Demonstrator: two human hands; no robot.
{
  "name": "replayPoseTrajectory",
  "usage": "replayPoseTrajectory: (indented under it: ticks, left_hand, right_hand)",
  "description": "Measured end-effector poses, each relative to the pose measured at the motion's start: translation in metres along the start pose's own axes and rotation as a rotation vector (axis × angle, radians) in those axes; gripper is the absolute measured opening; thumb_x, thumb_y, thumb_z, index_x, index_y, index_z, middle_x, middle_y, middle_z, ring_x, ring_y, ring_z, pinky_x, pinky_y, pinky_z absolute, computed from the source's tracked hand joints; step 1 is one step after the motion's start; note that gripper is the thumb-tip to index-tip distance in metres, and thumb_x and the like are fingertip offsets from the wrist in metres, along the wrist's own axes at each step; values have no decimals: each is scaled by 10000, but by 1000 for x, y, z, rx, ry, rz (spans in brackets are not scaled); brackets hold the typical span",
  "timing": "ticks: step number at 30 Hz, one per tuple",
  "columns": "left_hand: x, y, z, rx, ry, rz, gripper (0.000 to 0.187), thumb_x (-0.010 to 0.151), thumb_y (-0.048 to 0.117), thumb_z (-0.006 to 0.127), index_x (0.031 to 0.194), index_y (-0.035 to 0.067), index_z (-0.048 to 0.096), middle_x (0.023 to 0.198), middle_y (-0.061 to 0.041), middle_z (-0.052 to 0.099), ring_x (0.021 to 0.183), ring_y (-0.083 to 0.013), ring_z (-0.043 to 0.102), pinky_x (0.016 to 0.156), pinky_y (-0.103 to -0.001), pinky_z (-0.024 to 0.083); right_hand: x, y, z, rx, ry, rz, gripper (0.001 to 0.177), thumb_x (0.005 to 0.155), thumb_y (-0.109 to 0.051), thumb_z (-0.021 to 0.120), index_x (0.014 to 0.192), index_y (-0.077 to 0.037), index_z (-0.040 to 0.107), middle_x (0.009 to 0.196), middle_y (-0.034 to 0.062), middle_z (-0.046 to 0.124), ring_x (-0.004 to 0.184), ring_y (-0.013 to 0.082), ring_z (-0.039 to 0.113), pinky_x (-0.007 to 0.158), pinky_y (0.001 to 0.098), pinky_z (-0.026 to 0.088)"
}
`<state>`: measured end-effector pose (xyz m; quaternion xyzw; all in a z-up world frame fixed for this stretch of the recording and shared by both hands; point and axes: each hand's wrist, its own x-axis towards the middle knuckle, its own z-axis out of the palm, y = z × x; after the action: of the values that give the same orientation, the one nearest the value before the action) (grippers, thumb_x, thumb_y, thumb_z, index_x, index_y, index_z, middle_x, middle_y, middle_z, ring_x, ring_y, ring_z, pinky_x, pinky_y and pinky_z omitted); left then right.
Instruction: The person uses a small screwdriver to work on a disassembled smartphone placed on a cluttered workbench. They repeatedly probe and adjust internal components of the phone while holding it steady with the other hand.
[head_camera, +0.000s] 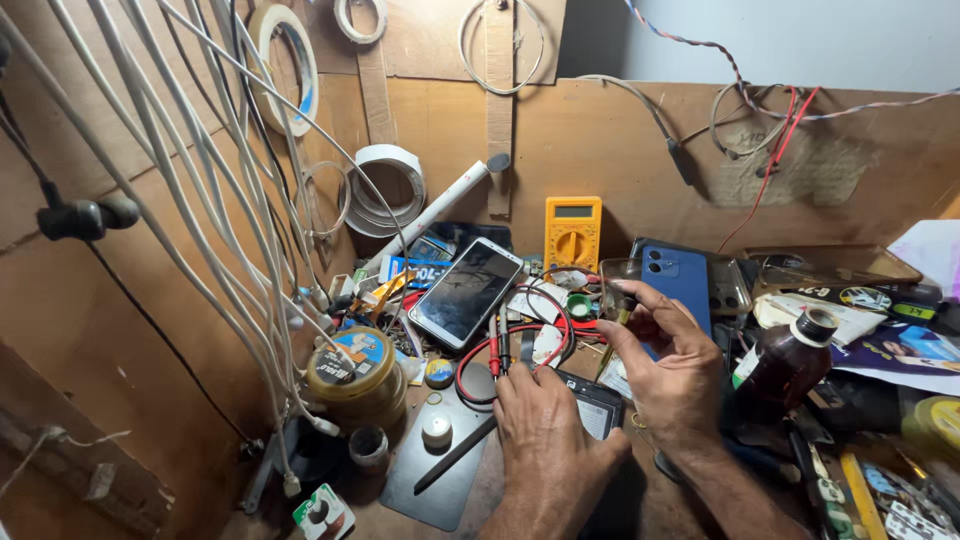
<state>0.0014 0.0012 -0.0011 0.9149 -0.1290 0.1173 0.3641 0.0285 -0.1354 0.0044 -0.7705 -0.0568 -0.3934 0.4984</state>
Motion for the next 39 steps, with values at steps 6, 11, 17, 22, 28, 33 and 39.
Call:
replayPoseTrajectory:
  ticks: [6, 11, 17, 22, 28, 33, 39]
  left_hand:
    - [1, 1, -4, 43, -8, 6, 748, 587, 404, 891, 1041, -86, 553, 1083, -223, 506, 1069, -377, 491, 918, -481, 436]
    - [-1, -1, -5, 56, 2, 9, 697, 604, 416, 868, 1018, -68, 586, 1097, -210, 529, 1073, -370, 508, 919, -474, 444]
    - [0, 0, -4, 97, 10, 22, 769, 593, 434, 870, 1072, -86, 567, 1101, -218, 522, 1059, -366, 507, 895, -473, 442]
    - [-2, 1, -6, 114, -21, -5, 766, 602, 440, 871, 1084, -72, 568, 1120, -208, 521, 1084, -363, 502, 916, -474, 438]
    - [-1, 3, -7, 110, -25, -11, 772, 599, 452, 883, 1078, -63, 564, 1122, -209, 515, 1085, -365, 497, 912, -477, 436]
    - [-1, 3, -6, 123, -36, -6, 742, 606, 444, 883, 1062, -52, 573, 1108, -201, 519, 1076, -361, 502, 923, -481, 432]
    - [-2, 4, -8, 96, -20, 12, 747, 613, 431, 899, 1106, -31, 581, 1159, -203, 517, 1070, -363, 502, 912, -481, 428]
  right_hand:
    - [3, -1, 1, 100, -98, 32, 516, 910, -18, 706, 1410, -58, 585, 1012, -6, 672, 911, 59, 615, 804, 204, 514]
    - [0, -1, -2, 40, -81, -47, 460, 946, -37, 723, 1396, -48, 627, 968, 30, 660, 866, 89, 634, 816, 231, 546]
    - [-1, 0, 1, 44, -116, -91, 497, 917, -12, 721, 1394, -43, 587, 969, 14, 681, 881, 82, 646, 824, 227, 544]
    - [-6, -4, 3, 154, -72, 12, 444, 954, -6, 710, 1386, -75, 636, 963, 25, 665, 860, 84, 622, 802, 238, 539]
    - [-5, -8, 6, 47, -64, -25, 477, 895, -13, 743, 1354, -79, 633, 998, 12, 644, 887, 65, 635, 808, 222, 556]
    - [-6, -10, 3, 81, -22, -31, 450, 924, 9, 730, 1356, -101, 670, 1007, 12, 651, 862, 91, 624, 782, 240, 542]
    - [-7, -14, 1, -216, -22, -116, 541, 832, -13, 781, 1348, -70, 625, 926, 16, 628, 806, 97, 639, 722, 238, 501]
